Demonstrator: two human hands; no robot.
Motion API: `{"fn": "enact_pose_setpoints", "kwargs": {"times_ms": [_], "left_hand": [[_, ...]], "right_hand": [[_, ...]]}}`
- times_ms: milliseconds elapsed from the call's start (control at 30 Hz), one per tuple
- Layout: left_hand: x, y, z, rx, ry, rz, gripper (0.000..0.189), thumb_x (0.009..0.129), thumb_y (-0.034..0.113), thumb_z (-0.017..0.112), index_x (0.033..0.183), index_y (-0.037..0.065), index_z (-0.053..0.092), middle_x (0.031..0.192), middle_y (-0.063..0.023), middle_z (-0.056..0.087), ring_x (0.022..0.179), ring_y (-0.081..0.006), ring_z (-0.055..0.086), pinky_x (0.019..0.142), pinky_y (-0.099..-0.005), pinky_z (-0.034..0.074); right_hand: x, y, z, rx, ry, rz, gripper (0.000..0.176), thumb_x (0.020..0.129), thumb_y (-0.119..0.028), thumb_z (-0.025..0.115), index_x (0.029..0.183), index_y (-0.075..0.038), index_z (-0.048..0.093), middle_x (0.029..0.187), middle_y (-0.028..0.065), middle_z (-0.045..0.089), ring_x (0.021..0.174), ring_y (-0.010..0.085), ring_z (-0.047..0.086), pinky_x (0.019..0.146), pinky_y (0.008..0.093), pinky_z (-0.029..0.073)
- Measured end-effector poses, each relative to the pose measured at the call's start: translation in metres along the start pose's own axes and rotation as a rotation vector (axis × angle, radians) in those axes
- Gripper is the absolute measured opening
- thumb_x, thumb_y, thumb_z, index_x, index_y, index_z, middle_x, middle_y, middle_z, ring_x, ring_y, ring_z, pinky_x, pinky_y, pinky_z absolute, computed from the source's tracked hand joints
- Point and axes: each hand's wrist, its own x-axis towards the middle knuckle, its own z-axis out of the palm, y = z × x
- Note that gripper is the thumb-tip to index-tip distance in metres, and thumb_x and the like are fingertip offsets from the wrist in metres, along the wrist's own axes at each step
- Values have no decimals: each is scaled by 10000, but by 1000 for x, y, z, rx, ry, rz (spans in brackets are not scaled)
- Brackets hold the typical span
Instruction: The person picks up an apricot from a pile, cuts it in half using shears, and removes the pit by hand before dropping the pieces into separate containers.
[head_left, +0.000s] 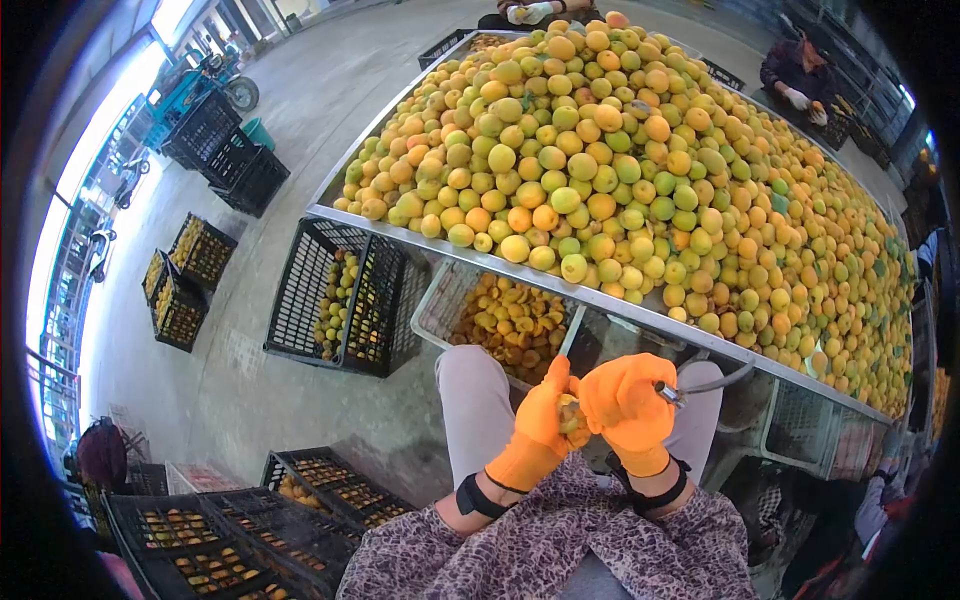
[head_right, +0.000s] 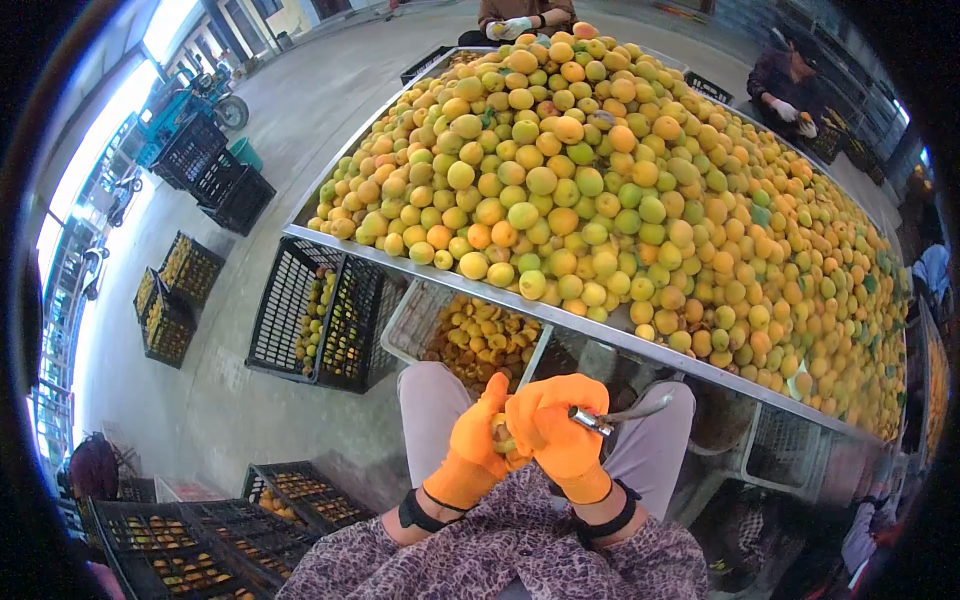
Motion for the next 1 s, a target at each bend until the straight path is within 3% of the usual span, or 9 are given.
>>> {"fn": "enact_pose_setpoints", "kwargs": {"times_ms": [333, 433, 500, 700, 767, 800, 867, 933, 1000], "left_hand": [[10, -8, -7, -39, 62, -254, 491, 894, 616, 498, 749, 148, 533, 578, -32, 524, 407, -170, 446, 383, -276, 288], [19, -12, -19, 12, -3, -297, 448, 898, 574, 512, 738, 157, 518, 557, -34, 513, 395, -181, 442, 387, -282, 282], [24, -16, -24, 30, -40, -323, 410, 905, 534, 524, 736, 160, 513, 546, -36, 507, 390, -186, 439, 388, -287, 280], [32, -30, -41, 287, -162, -316, 358, 930, 433, 476, 775, 117, 541, 578, -36, 522, 421, -174, 480, 378, -291, 330], [40, -46, -48, 1020, -381, 895, 471, 944, 472, 438, 708, 81, 551, 525, -56, 497, 387, -178, 436, 372, -294, 288], [37, -39, -46, 1021, -383, 892, 471, 944, 472, 438, 708, 81, 551, 525, -56, 497, 387, -178, 436, 372, -294, 288], [29, -6, -41, 373, -244, -18, 560, 953, 542, 413, 689, 70, 556, 535, -56, 498, 393, -156, 429, 376, -265, 290], [25, 3, -41, 359, -388, -77, 611, 946, 598, 394, 672, 74, 547, 539, -44, 489, 396, -134, 412, 375, -250, 278], [17, 3, -37, 294, -334, -84, 617, 941, 612, 384, 669, 82, 545, 529, -34, 470, 392, -129, 396, 371, -252, 261]], "right_hand": [[-7, 1, -7, -405, -96, 7, 463, 861, -163, 642, 507, -46, 368, 447, 72, 438, 353, 192, 400, 388, 305, 326], [-12, 6, -21, -329, -92, 99, 308, 804, -38, 587, 536, -38, 434, 479, 54, 464, 374, 186, 405, 398, 303, 316], [-15, 14, -31, 78, 66, 208, 384, 901, -152, 563, 569, -79, 384, 480, 32, 415, 359, 165, 340, 383, 308, 266], [-25, 11, -55, 190, 234, 503, 483, 999, -350, 396, 577, -127, 325, 487, -2, 308, 370, 153, 256, 382, 312, 266], [-13, 0, -51, 407, 484, 677, 510, 1012, -403, 356, 572, -151, 303, 482, -30, 262, 352, 129, 206, 349, 301, 233], [-15, -1, -52, 408, 487, 675, 510, 1012, -403, 356, 572, -151, 303, 482, -30, 262, 352, 129, 206, 349, 301, 233], [-17, -2, -55, 462, 410, 719, 509, 998, -408, 395, 570, -152, 297, 481, -34, 228, 351, 112, 181, 352, 273, 194], [-20, -8, -58, 114, 461, 540, 477, 993, -349, 427, 570, -138, 366, 477, -27, 314, 333, 111, 246, 337, 281, 235], [-26, -16, -46, -424, 378, 633, 312, 939, -229, 553, 672, -69, 562, 538, -8, 486, 417, 84, 429, 395, 258, 350]]}}
